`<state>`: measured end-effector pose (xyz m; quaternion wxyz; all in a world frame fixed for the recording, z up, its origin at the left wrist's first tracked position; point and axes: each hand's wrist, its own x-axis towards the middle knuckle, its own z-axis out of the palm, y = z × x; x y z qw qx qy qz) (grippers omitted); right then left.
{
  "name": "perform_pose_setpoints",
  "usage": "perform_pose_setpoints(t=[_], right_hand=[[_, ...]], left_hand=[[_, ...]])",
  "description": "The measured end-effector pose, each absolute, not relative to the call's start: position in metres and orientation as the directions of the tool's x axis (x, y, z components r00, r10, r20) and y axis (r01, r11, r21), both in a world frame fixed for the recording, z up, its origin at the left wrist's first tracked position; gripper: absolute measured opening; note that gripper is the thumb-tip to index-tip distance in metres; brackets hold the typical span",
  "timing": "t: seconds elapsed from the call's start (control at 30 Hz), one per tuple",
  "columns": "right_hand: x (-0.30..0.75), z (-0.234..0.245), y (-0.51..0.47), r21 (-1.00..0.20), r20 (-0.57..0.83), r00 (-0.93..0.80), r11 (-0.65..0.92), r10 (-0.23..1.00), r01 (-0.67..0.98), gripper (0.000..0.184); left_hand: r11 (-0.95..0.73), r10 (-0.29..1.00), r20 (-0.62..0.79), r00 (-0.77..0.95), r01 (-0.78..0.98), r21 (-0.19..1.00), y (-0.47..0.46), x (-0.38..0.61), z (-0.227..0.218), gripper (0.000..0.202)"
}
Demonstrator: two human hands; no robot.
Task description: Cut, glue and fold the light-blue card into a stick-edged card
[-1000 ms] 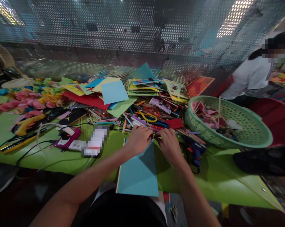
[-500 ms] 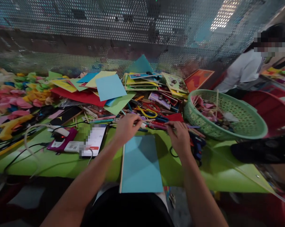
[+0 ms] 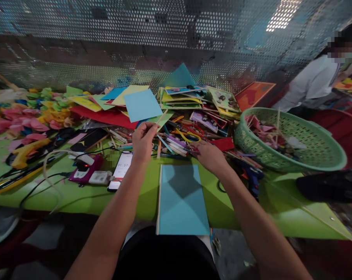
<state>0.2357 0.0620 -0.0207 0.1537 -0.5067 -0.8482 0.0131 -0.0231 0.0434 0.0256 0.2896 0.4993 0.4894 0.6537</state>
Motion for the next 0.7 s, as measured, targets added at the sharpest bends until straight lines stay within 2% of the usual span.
perform_pose_setpoints(t=[0.13, 0.23, 0.4, 0.7], right_hand=[[0.221, -0.028, 0.074, -0.186, 0.244, -0.444, 0.491, 0.862, 0.851, 0.041], [0.219, -0.031, 0.074, -0.2, 0.247, -0.457, 0.506, 0.855, 0.839, 0.047], [0.221, -0.029, 0.064, -0.223, 0.269, -0.446, 0.506, 0.854, 0.833, 0.041], [0.191, -0.029, 0.029, -0.229, 0.236, -0.576, 0.621, 0.782, 0.749, 0.036]], left_hand=[[-0.359, 0.817, 0.314, -0.484, 0.0, 0.933, 0.043, -0.027, 0.029, 0.012], [-0.422, 0.782, 0.3, -0.547, -0.111, 0.9, 0.041, -0.028, 0.032, 0.012], [-0.43, 0.787, 0.296, -0.542, -0.136, 0.892, 0.037, -0.028, 0.035, 0.015], [-0.373, 0.815, 0.268, -0.513, -0.111, 0.921, 0.039, -0.022, 0.031, 0.012]])
